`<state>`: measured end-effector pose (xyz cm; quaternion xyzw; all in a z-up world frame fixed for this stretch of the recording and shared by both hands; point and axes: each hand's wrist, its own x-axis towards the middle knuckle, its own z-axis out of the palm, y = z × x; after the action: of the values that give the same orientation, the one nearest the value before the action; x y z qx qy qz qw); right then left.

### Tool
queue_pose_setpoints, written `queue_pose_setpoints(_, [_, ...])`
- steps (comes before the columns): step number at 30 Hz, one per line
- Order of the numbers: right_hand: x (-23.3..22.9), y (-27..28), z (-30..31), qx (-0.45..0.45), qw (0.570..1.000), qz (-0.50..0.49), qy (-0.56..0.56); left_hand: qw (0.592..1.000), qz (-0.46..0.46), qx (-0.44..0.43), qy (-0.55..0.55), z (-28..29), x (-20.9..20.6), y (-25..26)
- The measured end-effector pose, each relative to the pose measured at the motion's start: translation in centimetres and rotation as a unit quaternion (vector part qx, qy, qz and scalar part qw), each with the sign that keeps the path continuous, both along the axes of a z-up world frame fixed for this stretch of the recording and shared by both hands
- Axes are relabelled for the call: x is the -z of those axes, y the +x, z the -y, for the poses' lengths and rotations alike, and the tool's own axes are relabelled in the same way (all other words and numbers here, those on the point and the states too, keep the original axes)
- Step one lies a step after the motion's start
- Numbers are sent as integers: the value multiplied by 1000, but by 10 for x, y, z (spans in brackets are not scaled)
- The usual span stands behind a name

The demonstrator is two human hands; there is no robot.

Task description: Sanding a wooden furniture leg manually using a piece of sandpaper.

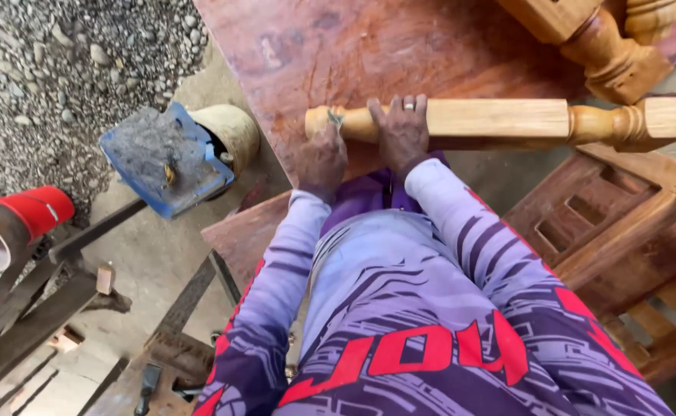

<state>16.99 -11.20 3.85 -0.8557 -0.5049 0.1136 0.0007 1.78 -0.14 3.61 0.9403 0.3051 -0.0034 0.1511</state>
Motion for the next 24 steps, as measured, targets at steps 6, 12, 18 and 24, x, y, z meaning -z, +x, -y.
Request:
queue_pose_setpoints(6, [-9, 17, -12, -3, 997, -50, -51, 996, 34, -61, -51, -15, 27, 22])
queue_pose_setpoints(12, [11, 19, -13, 6, 999, -40, -25, 996, 20, -46, -75, -10, -1, 18])
queue_pose_setpoints(18, [9, 23, -16, 13, 995, -66, -68, 998, 29, -39, -46, -22, 27, 27])
queue_pose_setpoints(24, [22, 40, -24, 35, 983, -140, -112, 997, -8, -37, -74, -26, 10, 36])
